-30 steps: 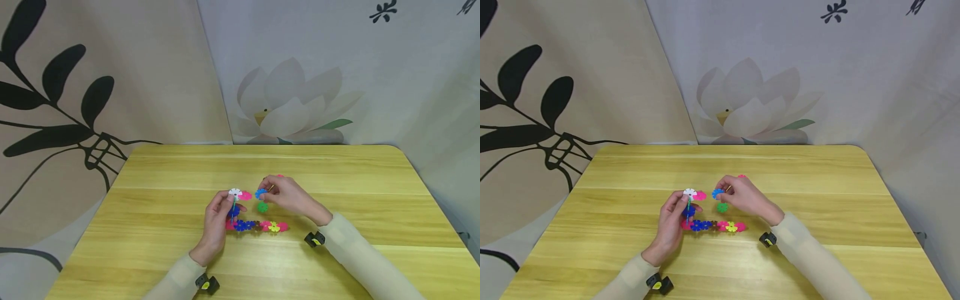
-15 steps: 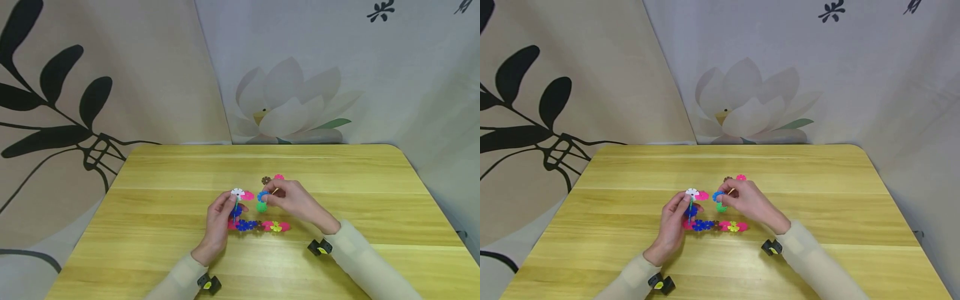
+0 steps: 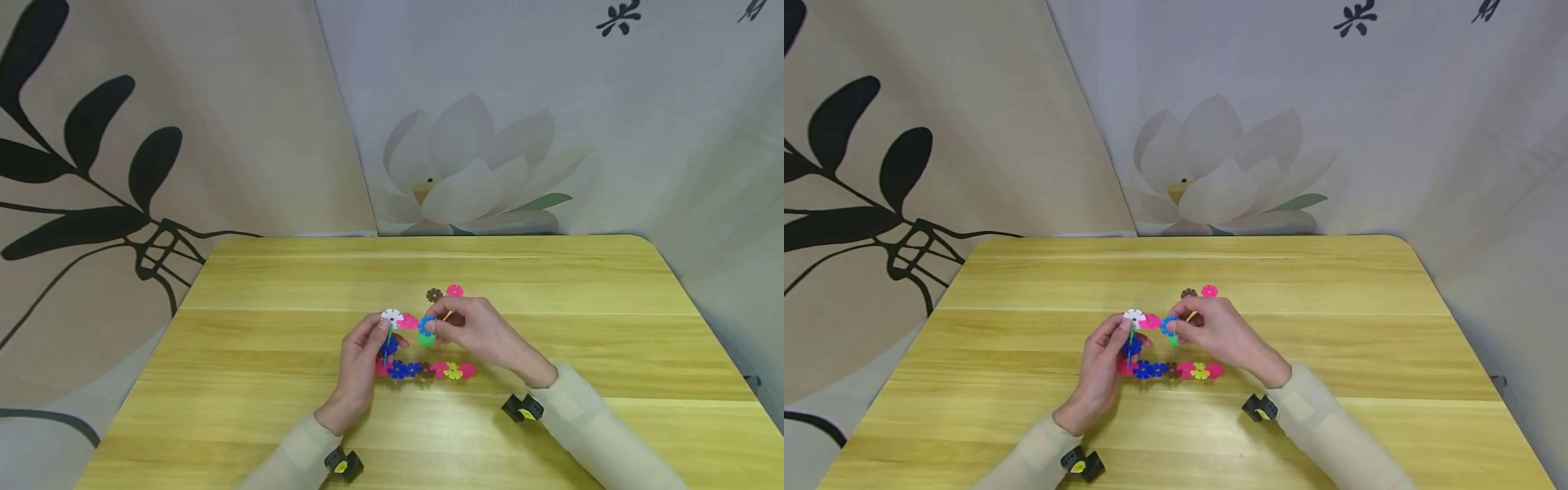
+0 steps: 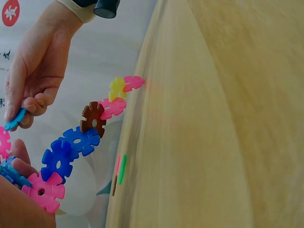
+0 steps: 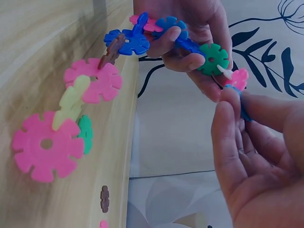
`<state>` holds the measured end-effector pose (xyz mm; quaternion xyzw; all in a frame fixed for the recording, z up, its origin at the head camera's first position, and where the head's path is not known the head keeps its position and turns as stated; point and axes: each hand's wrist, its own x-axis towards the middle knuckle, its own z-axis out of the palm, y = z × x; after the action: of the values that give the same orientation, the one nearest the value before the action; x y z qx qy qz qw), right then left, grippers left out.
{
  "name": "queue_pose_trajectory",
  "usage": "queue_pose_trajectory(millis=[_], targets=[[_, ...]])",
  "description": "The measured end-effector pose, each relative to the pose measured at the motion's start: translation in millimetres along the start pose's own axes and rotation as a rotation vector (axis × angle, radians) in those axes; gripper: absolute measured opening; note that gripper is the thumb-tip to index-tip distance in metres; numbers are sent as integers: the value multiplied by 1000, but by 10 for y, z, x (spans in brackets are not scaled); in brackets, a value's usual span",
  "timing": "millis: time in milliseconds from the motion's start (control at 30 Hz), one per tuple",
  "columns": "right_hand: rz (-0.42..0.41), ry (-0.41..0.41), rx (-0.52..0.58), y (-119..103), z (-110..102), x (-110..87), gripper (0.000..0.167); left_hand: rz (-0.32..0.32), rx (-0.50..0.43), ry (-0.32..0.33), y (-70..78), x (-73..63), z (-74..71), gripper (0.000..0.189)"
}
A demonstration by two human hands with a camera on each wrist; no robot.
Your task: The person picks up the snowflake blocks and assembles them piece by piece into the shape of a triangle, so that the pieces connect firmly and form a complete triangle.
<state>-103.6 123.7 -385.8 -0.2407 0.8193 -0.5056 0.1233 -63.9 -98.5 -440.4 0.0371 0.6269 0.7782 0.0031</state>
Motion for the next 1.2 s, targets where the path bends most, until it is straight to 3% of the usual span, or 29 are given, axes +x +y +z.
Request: queue_pose_trajectory(millis=[400, 900, 1100, 1200], targets=[[-50, 41, -108, -49, -6, -43, 10, -10, 35, 10, 0, -3, 59, 33], [-112, 123, -45, -40, 67, -60, 5, -32, 66, 25, -11, 2, 101, 35], [-149, 146, -23, 2, 62, -21, 8, -17, 54, -26, 38, 31, 102, 36], [-134, 145, -35, 7, 33, -14, 13, -42, 36, -62, 45, 36, 87, 36]])
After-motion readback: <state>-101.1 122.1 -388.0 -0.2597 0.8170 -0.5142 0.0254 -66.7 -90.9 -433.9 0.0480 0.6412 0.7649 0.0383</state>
